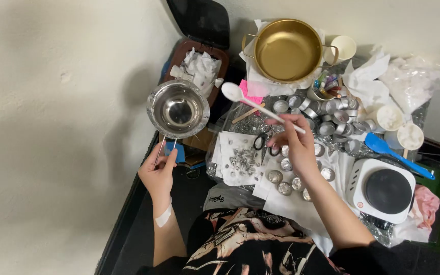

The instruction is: Preparing tea light candles by placing wicks into metal cups.

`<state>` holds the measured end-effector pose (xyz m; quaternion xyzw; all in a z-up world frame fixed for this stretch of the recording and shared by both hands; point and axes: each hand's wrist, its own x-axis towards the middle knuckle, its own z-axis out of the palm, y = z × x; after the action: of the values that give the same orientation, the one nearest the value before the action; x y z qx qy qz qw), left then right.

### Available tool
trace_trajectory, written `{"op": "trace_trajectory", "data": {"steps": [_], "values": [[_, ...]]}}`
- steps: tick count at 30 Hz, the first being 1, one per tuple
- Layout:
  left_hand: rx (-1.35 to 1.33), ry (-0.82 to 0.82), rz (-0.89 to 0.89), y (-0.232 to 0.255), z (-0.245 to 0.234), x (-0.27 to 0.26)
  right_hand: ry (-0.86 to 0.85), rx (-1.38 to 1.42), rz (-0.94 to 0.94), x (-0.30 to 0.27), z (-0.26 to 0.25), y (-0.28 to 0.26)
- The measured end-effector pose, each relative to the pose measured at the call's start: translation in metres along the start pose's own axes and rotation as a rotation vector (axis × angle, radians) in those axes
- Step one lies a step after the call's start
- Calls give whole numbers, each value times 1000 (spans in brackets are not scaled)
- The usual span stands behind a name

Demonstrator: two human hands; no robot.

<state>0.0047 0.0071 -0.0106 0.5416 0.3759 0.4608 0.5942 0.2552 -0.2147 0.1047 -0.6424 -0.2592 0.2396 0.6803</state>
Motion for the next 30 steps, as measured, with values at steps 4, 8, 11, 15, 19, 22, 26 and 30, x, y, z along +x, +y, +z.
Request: {"op": "trace_trajectory", "data": {"steps": [4,8,11,15,19,22,26,30], "values": [[46,84,86,-14,17,35,-94,-321,-223,71,49,13],[168,186,179,-33,28,64,-120,-985,-461,128,89,54],[177,201,202,-40,29,83,-95,-1047,-592,155,111,73],[266,197,205,-42,24,88,-128,-1132,-613,175,115,94],[284,199,186,-41,23,89,-154,-1135,-610,188,113,107],[296,198,184,-39,22,86,-141,-1191,-509,192,110,116],[320,169,172,-34,22,82,-80,-1042,-526,194,103,131],[309,149,177,-37,22,80,-51,-335,-81,198,106,132]]}}
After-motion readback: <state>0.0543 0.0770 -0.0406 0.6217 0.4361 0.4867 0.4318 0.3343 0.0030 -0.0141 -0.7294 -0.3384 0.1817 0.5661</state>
